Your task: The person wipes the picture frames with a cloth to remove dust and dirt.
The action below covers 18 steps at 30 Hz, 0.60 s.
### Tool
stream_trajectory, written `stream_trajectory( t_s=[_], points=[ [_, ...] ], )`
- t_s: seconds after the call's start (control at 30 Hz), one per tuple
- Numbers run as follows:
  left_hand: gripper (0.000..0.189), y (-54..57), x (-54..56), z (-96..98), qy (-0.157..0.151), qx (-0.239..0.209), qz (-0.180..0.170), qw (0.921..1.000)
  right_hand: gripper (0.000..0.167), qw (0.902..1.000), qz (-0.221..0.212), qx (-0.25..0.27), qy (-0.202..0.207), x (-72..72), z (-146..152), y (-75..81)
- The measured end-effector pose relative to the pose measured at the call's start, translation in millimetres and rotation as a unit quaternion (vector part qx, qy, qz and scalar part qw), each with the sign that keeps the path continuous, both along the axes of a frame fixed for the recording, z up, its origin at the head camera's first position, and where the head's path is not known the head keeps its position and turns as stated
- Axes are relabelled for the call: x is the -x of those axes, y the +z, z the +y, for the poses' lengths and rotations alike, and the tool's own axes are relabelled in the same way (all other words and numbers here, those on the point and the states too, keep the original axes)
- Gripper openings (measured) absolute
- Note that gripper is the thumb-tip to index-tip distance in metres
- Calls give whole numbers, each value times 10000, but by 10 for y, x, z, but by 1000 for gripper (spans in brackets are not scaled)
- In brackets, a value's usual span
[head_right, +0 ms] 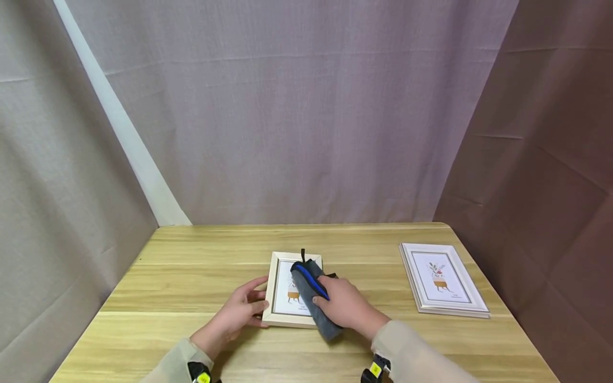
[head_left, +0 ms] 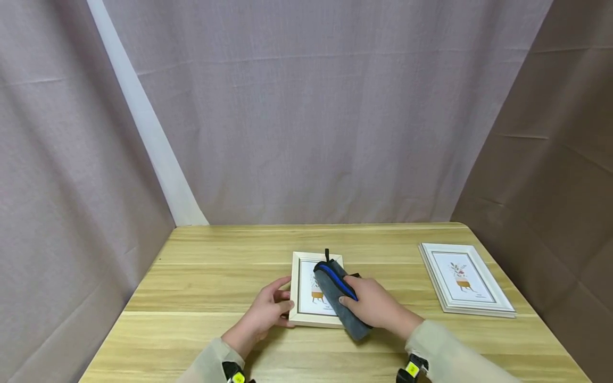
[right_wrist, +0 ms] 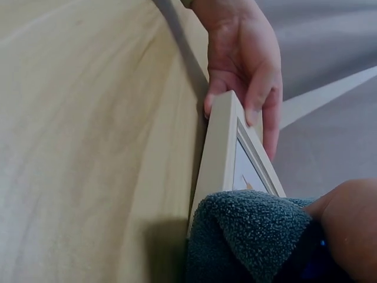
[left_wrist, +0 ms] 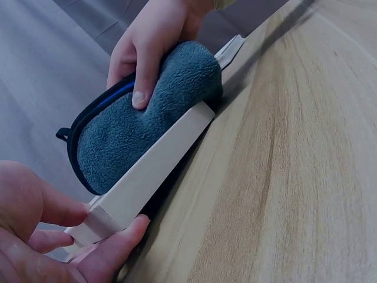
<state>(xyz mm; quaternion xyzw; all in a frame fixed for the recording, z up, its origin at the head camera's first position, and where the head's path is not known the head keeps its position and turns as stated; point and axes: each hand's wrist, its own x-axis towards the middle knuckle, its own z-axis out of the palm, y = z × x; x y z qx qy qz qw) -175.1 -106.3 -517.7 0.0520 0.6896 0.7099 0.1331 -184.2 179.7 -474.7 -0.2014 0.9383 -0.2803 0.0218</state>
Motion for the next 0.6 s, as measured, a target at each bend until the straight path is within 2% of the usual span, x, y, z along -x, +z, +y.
stream_trajectory(
  t_s=[0.2, 0.43, 0.6],
  points=[
    [73, -8, 5, 7, -10, -3, -74, 10000, 56, 9999, -93, 42, -80, -36, 14, -32],
    [74, 12, 9, 4, -57, -31, -102, 9999, 56, 9999, 95, -14, -138, 32, 28, -56],
    [75, 5, 12, 6, -134, -79, -120, 9998, 55, 9992, 221, -257, -231, 88, -22, -38]
  ],
)
